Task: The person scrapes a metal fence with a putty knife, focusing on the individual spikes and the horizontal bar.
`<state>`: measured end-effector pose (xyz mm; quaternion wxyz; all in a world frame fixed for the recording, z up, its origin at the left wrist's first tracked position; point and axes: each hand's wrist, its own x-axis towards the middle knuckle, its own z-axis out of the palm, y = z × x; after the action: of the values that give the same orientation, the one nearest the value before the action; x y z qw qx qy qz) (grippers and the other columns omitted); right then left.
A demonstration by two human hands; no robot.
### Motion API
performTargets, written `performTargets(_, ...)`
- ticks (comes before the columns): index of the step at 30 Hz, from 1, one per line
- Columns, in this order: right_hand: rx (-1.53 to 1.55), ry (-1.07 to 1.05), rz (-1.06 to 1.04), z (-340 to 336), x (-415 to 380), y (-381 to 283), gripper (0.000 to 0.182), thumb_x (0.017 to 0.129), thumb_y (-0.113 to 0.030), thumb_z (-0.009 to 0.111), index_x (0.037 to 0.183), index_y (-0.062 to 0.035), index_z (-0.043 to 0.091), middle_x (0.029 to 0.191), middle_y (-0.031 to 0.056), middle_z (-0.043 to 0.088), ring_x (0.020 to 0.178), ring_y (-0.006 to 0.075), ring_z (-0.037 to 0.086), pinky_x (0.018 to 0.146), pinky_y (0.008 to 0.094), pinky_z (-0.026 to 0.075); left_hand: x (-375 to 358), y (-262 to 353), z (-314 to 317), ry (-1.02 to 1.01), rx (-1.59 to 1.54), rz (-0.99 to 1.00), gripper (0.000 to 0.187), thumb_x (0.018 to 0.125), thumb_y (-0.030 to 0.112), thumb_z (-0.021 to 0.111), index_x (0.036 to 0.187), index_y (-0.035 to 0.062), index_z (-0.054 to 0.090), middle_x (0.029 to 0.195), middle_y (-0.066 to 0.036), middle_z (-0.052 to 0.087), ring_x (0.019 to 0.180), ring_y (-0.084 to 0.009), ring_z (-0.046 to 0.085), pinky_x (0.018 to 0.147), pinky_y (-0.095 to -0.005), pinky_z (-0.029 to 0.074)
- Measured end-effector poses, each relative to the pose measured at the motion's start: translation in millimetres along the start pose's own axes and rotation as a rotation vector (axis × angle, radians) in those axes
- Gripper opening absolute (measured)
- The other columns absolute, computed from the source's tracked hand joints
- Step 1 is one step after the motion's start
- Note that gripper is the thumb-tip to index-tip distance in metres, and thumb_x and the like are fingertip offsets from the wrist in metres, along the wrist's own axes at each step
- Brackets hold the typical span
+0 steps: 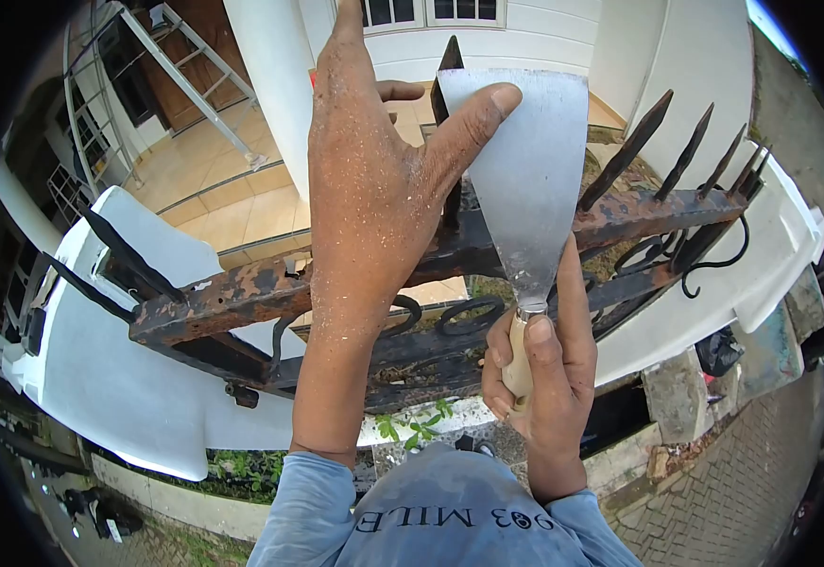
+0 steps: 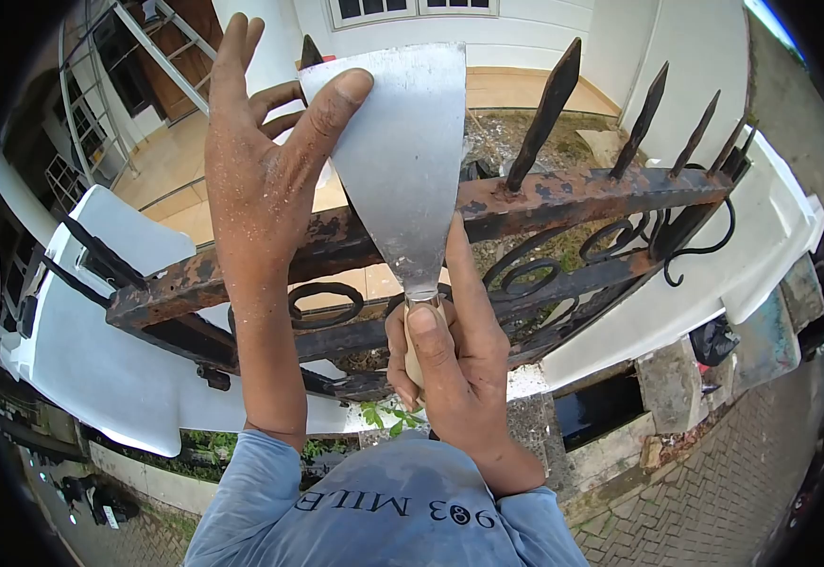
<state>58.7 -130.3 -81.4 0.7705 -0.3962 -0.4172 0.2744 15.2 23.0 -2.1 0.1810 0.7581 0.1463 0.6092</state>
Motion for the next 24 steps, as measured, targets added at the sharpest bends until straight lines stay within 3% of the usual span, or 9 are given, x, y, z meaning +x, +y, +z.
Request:
performTargets(5, -0.008, 0.045, 0.031, -3, -11, 7, 0.057, 0.098, -0.022, 0.039, 0.146, -0.0093, 0.011, 0.067, 0.0058, 0.047, 0.037, 0.0046, 0.039, 0.031, 0.0170, 0.031, -16, -19, 7, -0.024, 0.107, 0.051, 0.098, 0.070, 0.051, 0.073, 0.135, -0.0085, 0.029, 0.135, -0.030, 0.034, 0.110, -0.0385, 0.053, 0.079, -0.0460, 0.053)
performTargets(13, 0.008, 0.024, 0.065, -6, -12, 1, 0.058, 0.098, -0.021, 0.038, 0.146, -0.0047, 0.008, 0.064, 0.0047, 0.048, 0.043, 0.0041, 0.041, 0.037, 0.0192, 0.033, -11, -8, 6, -0.027, 0.013, 0.014, 0.098, 0.071, 0.053, 0.071, 0.135, -0.0073, 0.029, 0.133, -0.033, 0.036, 0.112, -0.0383, 0.053, 0.085, -0.0461, 0.050)
performTargets(16, 0.032, 0.010, -0.016, 1, 1, 4, 0.058, 0.098, -0.023, 0.039, 0.146, -0.0097, 0.010, 0.067, 0.0064, 0.047, 0.037, 0.0050, 0.039, 0.031, 0.0170, 0.031, 1, -8, 6, 0.022, -0.019, 0.069, 0.102, 0.069, 0.056, 0.071, 0.136, -0.0075, 0.028, 0.133, -0.033, 0.035, 0.112, -0.0394, 0.052, 0.085, -0.0462, 0.050)
performTargets(19, 0.018, 0.063, 0.031, -3, -11, 9, 0.058, 0.098, -0.023, 0.039, 0.146, -0.0097, 0.010, 0.067, 0.0067, 0.047, 0.037, 0.0051, 0.038, 0.030, 0.0170, 0.031, -12, -13, 9, -0.031, 0.043, 0.032, 0.103, 0.068, 0.058, 0.071, 0.136, -0.0077, 0.028, 0.130, -0.034, 0.038, 0.111, -0.0399, 0.053, 0.086, -0.0472, 0.049)
performTargets(20, 0.017, 0.057, 0.021, -3, -8, 9, 0.058, 0.098, -0.023, 0.039, 0.146, -0.0097, 0.010, 0.067, 0.0067, 0.047, 0.037, 0.0050, 0.038, 0.030, 0.0170, 0.031, -13, -24, 12, -0.010, 0.157, 0.123, 0.102, 0.069, 0.056, 0.071, 0.136, -0.0078, 0.028, 0.125, -0.035, 0.043, 0.111, -0.0403, 0.053, 0.087, -0.0483, 0.048)
performTargets(23, 0.013, 0.053, 0.015, -3, -7, 5, 0.058, 0.097, -0.022, 0.039, 0.146, -0.0096, 0.011, 0.067, 0.0066, 0.047, 0.037, 0.0050, 0.038, 0.030, 0.0169, 0.031, -3, -6, 5, -0.045, -0.026, -0.039, 0.102, 0.070, 0.055, 0.071, 0.137, -0.0077, 0.026, 0.121, -0.036, 0.045, 0.110, -0.0411, 0.053, 0.089, -0.0486, 0.047)
performTargets(24, 0.014, 0.046, 0.013, -3, -8, 4, 0.058, 0.098, -0.023, 0.039, 0.146, -0.0096, 0.011, 0.066, 0.0066, 0.047, 0.037, 0.0050, 0.039, 0.030, 0.0169, 0.031, -7, -8, 6, -0.043, 0.018, -0.007, 0.102, 0.070, 0.055, 0.071, 0.137, -0.0080, 0.026, 0.120, -0.036, 0.046, 0.111, -0.0406, 0.053, 0.089, -0.0483, 0.046)
